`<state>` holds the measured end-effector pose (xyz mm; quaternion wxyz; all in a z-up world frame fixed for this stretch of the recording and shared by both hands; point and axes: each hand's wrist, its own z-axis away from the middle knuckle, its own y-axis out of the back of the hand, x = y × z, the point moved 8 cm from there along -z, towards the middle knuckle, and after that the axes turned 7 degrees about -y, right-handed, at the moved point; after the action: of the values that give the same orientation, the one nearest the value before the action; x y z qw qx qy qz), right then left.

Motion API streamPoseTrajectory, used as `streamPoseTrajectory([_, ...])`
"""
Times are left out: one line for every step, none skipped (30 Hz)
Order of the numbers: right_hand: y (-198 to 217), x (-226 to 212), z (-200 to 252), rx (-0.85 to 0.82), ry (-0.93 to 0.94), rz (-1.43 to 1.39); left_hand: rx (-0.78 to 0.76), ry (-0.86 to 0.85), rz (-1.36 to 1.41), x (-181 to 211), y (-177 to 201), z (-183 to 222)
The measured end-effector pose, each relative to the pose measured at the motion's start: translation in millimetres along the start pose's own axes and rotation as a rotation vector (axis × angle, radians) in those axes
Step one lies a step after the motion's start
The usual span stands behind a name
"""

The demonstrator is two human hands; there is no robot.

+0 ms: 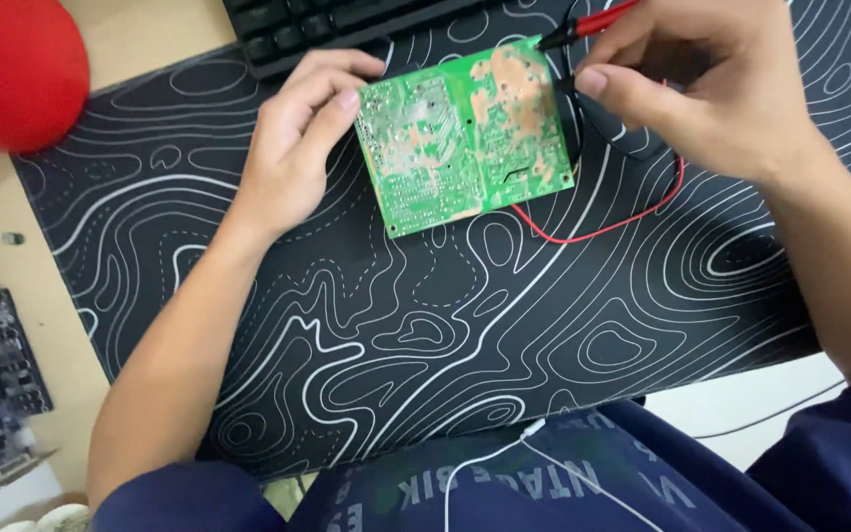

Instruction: Testing a circuit board using a multimeter probe at a repair bench

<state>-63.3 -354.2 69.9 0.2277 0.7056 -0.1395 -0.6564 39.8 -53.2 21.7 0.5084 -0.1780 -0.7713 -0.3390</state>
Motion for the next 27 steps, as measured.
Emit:
streamPoseTrajectory([1, 1, 1, 0.013, 0.027, 0.031, -0.003, -0.001, 0.004, -1, 0, 0])
streamPoseTrajectory([2, 2, 2, 0.025, 0.055, 0.062, -0.006, -0.002, 0.009, -1, 0, -1])
streamPoseTrajectory([2, 3, 1, 0.018, 0.051, 0.062, -0.002, 0.003, 0.013, -1, 1, -1])
streamPoseTrajectory([0, -3, 2, 0.019, 0.129, 0.131, -0.009, -0.004, 0.013, 0, 1, -2])
streamPoseTrajectory([-1, -9, 3, 0.018, 0.207, 0.199, -0.017, -0.01, 0.012, 2, 0, -2])
streamPoseTrajectory([-3, -9, 3, 0.011, 0.203, 0.198, -0.014, -0.005, 0.017, 1, 0, -1])
streamPoseTrajectory([-3, -10, 4, 0.025, 0.227, 0.226, -0.014, -0.009, 0.019, 0, 0, -1])
streamPoseTrajectory([-4, -12, 6, 0.04, 0.251, 0.254, -0.013, -0.012, 0.021, 0, 0, -2])
streamPoseTrajectory([-4, -11, 5, 0.037, 0.25, 0.253, -0.012, -0.01, 0.022, 1, 0, -2])
streamPoseTrajectory([-5, -12, 5, 0.039, 0.261, 0.251, -0.01, -0.018, 0.016, 2, 0, -2])
streamPoseTrajectory([-5, -13, 5, 0.042, 0.273, 0.249, -0.008, -0.026, 0.008, 3, 0, -2])
streamPoseTrajectory([-6, -13, 5, 0.04, 0.273, 0.249, -0.007, -0.026, 0.008, 3, 0, -2])
streamPoseTrajectory([-8, -13, 5, 0.034, 0.273, 0.249, -0.006, -0.029, -0.001, 3, 0, -2])
streamPoseTrajectory([-10, -14, 6, 0.027, 0.274, 0.249, -0.005, -0.033, -0.01, 3, 0, -2])
streamPoseTrajectory([-11, -13, 8, 0.026, 0.274, 0.249, -0.004, -0.033, -0.009, 3, 0, -2])
streamPoseTrajectory([-13, -9, 9, 0.021, 0.23, 0.249, -0.002, -0.034, -0.01, 3, 0, -2])
streamPoseTrajectory([-14, -4, 9, 0.015, 0.188, 0.249, 0.0, -0.037, -0.012, 3, 0, -2])
streamPoseTrajectory([-15, -6, 9, 0.015, 0.19, 0.249, 0.001, -0.037, -0.012, 3, 0, -1])
streamPoseTrajectory([-15, -7, 9, 0.014, 0.2, 0.261, 0.002, -0.034, -0.016, 3, 0, -2])
streamPoseTrajectory([-16, -9, 9, 0.013, 0.209, 0.272, 0.003, -0.031, -0.02, 3, 0, -2])
streamPoseTrajectory([-17, -10, 9, 0.014, 0.211, 0.275, 0.004, -0.033, -0.02, 4, 0, -3])
streamPoseTrajectory([-17, -10, 9, 0.016, 0.208, 0.262, 0.005, -0.031, -0.024, 4, 0, -3])
streamPoseTrajectory([-18, -11, 9, 0.017, 0.205, 0.248, 0.005, -0.026, -0.029, 5, -1, -2])
streamPoseTrajectory([-19, -11, 9, 0.017, 0.206, 0.249, 0.007, -0.028, -0.029, 6, -1, -2])
streamPoseTrajectory([-18, -12, 9, 0.021, 0.216, 0.255, 0.007, -0.017, -0.029, 6, -1, -2])
streamPoseTrajectory([-18, -13, 9, 0.024, 0.227, 0.261, 0.007, -0.007, -0.029, 6, -1, -3])
streamPoseTrajectory([-18, -12, 8, 0.024, 0.228, 0.261, 0.008, -0.007, -0.03, 6, -1, -3])
